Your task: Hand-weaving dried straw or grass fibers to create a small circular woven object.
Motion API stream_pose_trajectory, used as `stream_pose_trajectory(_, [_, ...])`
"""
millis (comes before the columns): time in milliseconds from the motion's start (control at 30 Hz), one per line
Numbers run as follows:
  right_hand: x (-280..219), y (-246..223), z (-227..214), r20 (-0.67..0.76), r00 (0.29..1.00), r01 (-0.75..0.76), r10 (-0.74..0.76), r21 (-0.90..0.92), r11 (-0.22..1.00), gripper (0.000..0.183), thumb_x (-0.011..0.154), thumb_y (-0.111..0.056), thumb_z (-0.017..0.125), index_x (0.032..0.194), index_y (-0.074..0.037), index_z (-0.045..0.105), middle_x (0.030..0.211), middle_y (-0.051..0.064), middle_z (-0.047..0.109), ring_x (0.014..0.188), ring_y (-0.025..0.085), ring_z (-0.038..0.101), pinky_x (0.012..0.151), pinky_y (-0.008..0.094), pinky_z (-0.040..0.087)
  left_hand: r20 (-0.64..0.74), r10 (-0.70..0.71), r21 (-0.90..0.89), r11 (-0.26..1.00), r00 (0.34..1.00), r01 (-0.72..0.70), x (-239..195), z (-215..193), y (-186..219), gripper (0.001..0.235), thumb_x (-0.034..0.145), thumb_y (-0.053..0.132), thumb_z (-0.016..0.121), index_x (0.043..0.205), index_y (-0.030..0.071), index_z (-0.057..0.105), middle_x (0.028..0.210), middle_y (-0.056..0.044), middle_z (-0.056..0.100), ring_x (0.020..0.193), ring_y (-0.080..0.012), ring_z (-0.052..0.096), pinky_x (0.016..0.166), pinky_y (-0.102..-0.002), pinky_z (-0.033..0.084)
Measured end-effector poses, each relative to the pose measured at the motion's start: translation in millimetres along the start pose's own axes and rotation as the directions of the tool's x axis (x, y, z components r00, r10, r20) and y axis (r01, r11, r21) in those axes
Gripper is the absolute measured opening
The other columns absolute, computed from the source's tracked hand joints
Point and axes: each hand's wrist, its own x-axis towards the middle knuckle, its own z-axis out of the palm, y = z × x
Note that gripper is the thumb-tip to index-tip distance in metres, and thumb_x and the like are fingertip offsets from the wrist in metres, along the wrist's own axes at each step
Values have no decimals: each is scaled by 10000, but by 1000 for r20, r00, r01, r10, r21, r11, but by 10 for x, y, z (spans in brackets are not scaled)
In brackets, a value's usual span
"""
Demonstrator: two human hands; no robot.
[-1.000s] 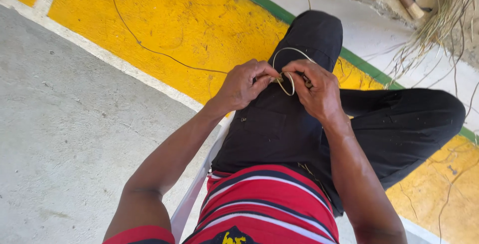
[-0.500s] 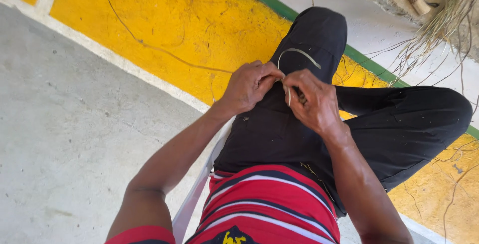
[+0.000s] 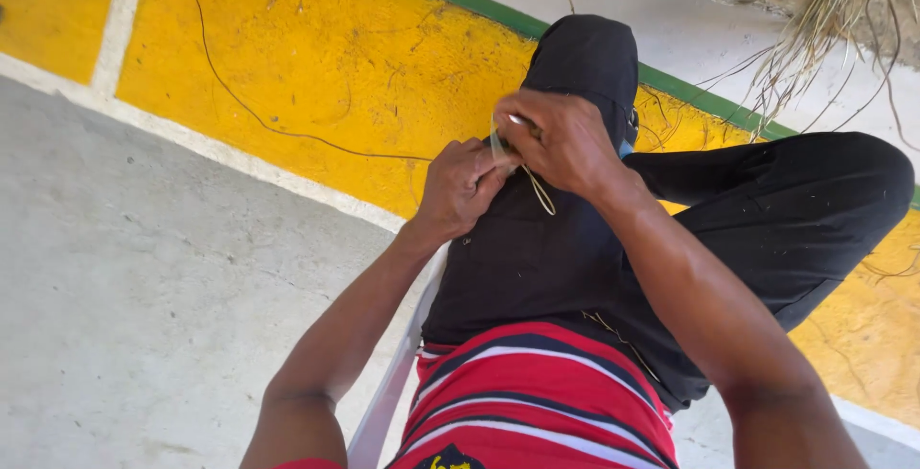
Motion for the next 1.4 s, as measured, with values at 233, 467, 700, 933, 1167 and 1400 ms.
stream_pose_trajectory(233, [1350, -2, 93, -169, 974, -112, 150, 218, 970, 244, 1094, -182, 557, 896, -41, 574, 667, 93, 571, 586, 235, 627, 545, 376, 477, 67, 12, 45, 999, 998, -15, 102, -41, 83, 284, 915, 48, 712, 1161, 187, 743, 972, -3, 772, 764, -181, 659, 743, -359, 471])
stream_pose_trajectory(467, [939, 45, -443, -172, 983, 90, -67, 128, 988, 162, 1093, -184, 624, 1089, -23, 640, 944, 136, 663, 861, 301, 674, 755, 417, 542, 47, -71, -58, 996, 996, 74, 172, -132, 204, 230, 956, 77, 697, 1179, 134, 689, 1017, -36, 778, 877, -189, 727, 813, -341, 526])
stream_pose_trajectory(700, [-420, 84, -427, 135, 956, -279, 259, 156, 948, 207, 957, -220, 715, 1062, -43, 738, 982, 102, 738, 873, 224, 698, 754, 345, 534, 219, -302, -282, 891, 928, 357, 533, -316, 399, 286, 982, 80, 674, 1222, 78, 520, 1044, -68, 695, 944, -174, 770, 782, -300, 551])
stream_pose_trajectory(933, [-731, 87, -154, 102, 890, -451, 445, 351, 821, 178, 969, -207, 730, 1030, -43, 762, 856, 17, 712, 741, 71, 585, 647, 251, 479, 322, -24, 145, 989, 946, -24, 787, -464, 701, 278, 951, 111, 699, 1206, 123, 588, 869, -10, 751, 887, -229, 691, 822, -391, 445])
stream_pose_trajectory(1167, [-831, 255, -9, -15, 876, -356, 483, 656, 666, 149, 999, -161, 702, 1068, -40, 755, 873, 11, 711, 621, 45, 560, 521, 217, 458, -194, -198, 48, 976, 961, 211, 517, -364, 819, 156, 1003, 238, 702, 1039, 87, 724, 894, -33, 741, 840, -190, 682, 785, -343, 510])
stream_pose_trajectory(1400, [-785, 211, 20, 0, 868, -343, 497, 723, 599, 174, 1002, -162, 679, 1114, -45, 741, 864, 13, 701, 566, 33, 541, 470, 202, 438, 62, -214, -342, 913, 975, 222, 399, 30, 562, 308, 1031, 282, 660, 1180, 17, 710, 1062, -106, 733, 971, -181, 718, 865, -300, 569])
